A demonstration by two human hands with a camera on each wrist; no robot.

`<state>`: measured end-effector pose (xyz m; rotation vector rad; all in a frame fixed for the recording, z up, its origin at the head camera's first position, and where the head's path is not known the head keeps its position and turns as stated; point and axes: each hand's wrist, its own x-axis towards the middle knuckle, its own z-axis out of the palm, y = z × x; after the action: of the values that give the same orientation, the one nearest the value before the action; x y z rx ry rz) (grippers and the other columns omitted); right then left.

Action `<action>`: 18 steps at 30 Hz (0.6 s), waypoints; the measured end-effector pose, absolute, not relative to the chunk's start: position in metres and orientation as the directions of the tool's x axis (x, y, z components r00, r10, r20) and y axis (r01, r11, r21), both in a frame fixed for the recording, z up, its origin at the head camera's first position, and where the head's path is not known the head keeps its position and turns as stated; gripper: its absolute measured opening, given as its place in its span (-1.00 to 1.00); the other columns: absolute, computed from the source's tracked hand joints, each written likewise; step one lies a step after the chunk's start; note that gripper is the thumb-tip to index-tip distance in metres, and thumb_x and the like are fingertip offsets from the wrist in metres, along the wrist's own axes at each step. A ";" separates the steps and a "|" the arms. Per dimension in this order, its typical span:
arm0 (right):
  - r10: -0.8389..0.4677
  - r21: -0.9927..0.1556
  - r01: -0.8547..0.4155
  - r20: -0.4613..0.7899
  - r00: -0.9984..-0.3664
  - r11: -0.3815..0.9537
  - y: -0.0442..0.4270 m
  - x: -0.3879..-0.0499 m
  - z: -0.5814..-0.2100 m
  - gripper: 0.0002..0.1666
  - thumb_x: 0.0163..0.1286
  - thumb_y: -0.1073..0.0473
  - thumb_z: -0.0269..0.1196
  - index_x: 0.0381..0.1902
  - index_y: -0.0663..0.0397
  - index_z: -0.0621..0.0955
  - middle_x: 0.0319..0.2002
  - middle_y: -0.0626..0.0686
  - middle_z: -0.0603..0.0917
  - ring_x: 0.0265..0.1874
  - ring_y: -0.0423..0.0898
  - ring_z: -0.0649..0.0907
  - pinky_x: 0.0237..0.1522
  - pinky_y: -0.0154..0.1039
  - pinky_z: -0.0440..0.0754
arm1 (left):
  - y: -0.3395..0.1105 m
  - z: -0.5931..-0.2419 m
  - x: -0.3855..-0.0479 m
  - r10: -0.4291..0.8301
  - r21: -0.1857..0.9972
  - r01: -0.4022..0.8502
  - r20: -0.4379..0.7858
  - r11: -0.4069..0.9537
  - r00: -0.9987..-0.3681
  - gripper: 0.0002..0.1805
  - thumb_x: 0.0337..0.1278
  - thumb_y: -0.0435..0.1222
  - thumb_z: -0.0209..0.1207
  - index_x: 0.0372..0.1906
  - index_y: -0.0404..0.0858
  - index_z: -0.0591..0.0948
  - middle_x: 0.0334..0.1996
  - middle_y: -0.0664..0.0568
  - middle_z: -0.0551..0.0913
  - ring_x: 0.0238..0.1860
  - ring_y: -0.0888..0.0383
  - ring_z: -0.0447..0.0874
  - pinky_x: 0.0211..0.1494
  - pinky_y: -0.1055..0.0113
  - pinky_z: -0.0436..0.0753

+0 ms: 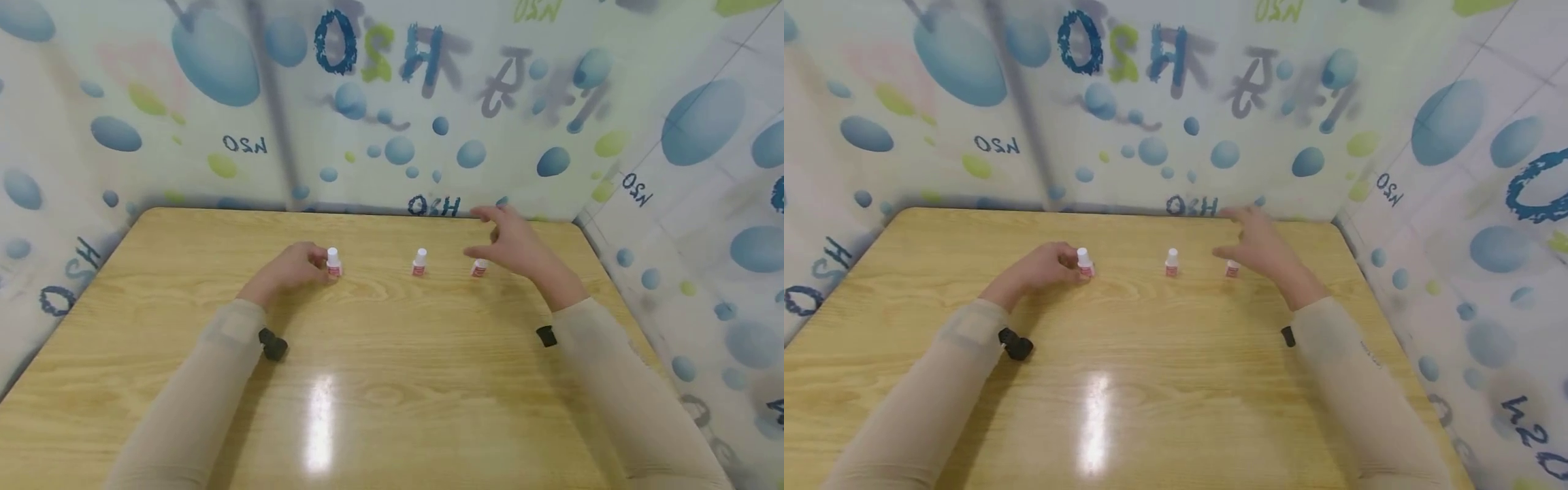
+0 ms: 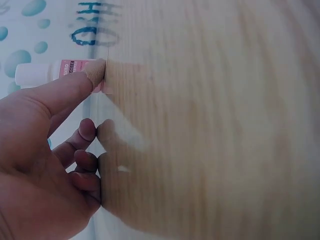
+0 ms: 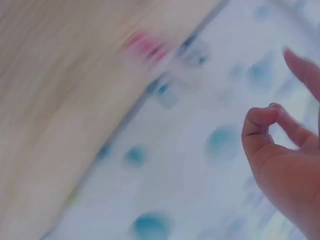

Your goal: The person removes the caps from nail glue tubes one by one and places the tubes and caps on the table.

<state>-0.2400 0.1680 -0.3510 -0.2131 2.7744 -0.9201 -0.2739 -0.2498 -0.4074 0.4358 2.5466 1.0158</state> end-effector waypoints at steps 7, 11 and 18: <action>-0.186 -0.716 0.200 -0.421 -0.888 0.669 0.118 -0.238 -0.381 -0.15 0.45 0.04 0.43 0.58 0.07 0.36 -0.03 0.13 0.69 -0.27 -0.06 0.65 -0.16 -0.24 0.67 | -0.239 -0.407 -0.272 0.407 0.723 0.138 -0.212 0.677 -0.888 -0.72 0.23 -0.23 0.47 -0.05 -0.29 0.77 -0.19 -0.04 0.61 -0.12 0.03 0.44 -0.02 0.22 0.46; -0.182 -0.709 0.145 -0.364 -0.913 0.690 0.120 -0.241 -0.399 -0.28 0.43 0.06 0.45 0.47 0.09 0.51 0.04 0.19 0.72 -0.22 -0.06 0.63 -0.17 -0.25 0.60 | -0.228 -0.408 -0.270 0.410 0.718 0.138 -0.219 0.683 -0.886 -0.66 0.22 -0.21 0.47 0.04 -0.28 0.77 -0.13 -0.08 0.63 -0.08 0.02 0.47 0.00 0.22 0.47; -0.234 -0.633 -0.007 -0.276 -0.932 0.774 0.115 -0.248 -0.405 -0.52 0.42 0.00 0.45 0.21 0.06 0.71 0.11 0.17 0.78 -0.02 0.01 0.66 0.07 -0.14 0.61 | -0.222 -0.403 -0.272 0.424 0.698 0.165 -0.215 0.697 -0.880 -0.68 0.20 -0.24 0.46 0.01 -0.29 0.77 -0.16 -0.08 0.59 -0.11 0.01 0.46 -0.03 0.21 0.46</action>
<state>-0.2477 0.1146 -0.4052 -0.1849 2.6273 -0.9362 -0.2716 -0.2223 -0.4029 0.4597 2.5467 0.9972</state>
